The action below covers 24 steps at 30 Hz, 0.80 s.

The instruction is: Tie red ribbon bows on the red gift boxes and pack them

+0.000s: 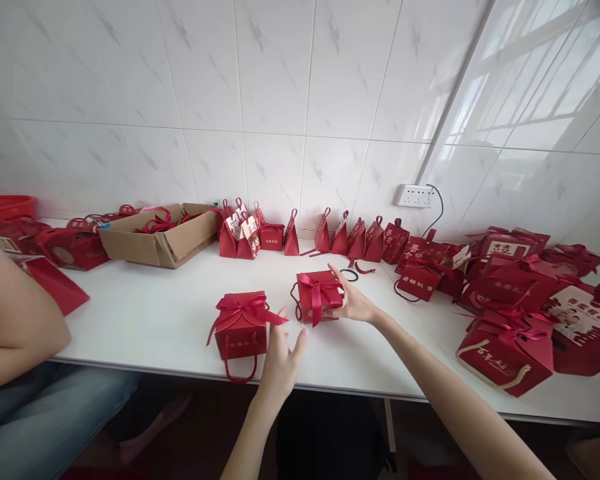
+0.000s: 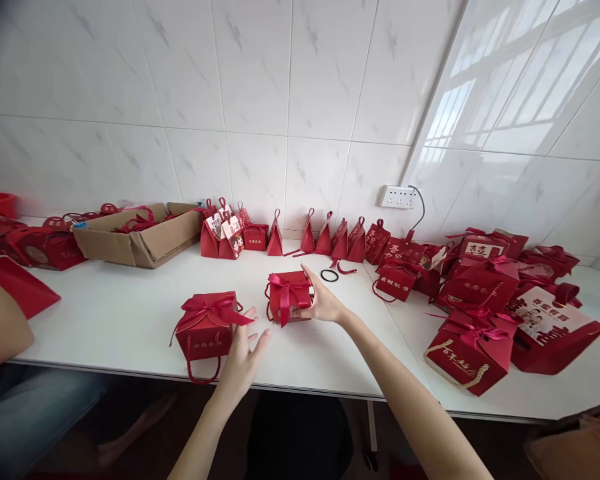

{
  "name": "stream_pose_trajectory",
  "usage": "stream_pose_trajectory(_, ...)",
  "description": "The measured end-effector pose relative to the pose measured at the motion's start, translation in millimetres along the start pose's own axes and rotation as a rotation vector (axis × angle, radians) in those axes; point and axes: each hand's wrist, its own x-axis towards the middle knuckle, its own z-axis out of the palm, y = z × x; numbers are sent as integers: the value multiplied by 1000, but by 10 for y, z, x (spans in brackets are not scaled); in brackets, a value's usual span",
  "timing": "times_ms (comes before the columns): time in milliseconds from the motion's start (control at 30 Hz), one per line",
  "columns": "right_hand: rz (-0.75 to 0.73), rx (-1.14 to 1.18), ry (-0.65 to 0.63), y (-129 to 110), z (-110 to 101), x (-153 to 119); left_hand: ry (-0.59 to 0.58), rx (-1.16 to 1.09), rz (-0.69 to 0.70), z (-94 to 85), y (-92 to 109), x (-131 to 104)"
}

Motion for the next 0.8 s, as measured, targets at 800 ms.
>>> stream_pose_trajectory(800,-268,-369,263,-672,-226,-1355,-10,-384,77,265,745,-282)
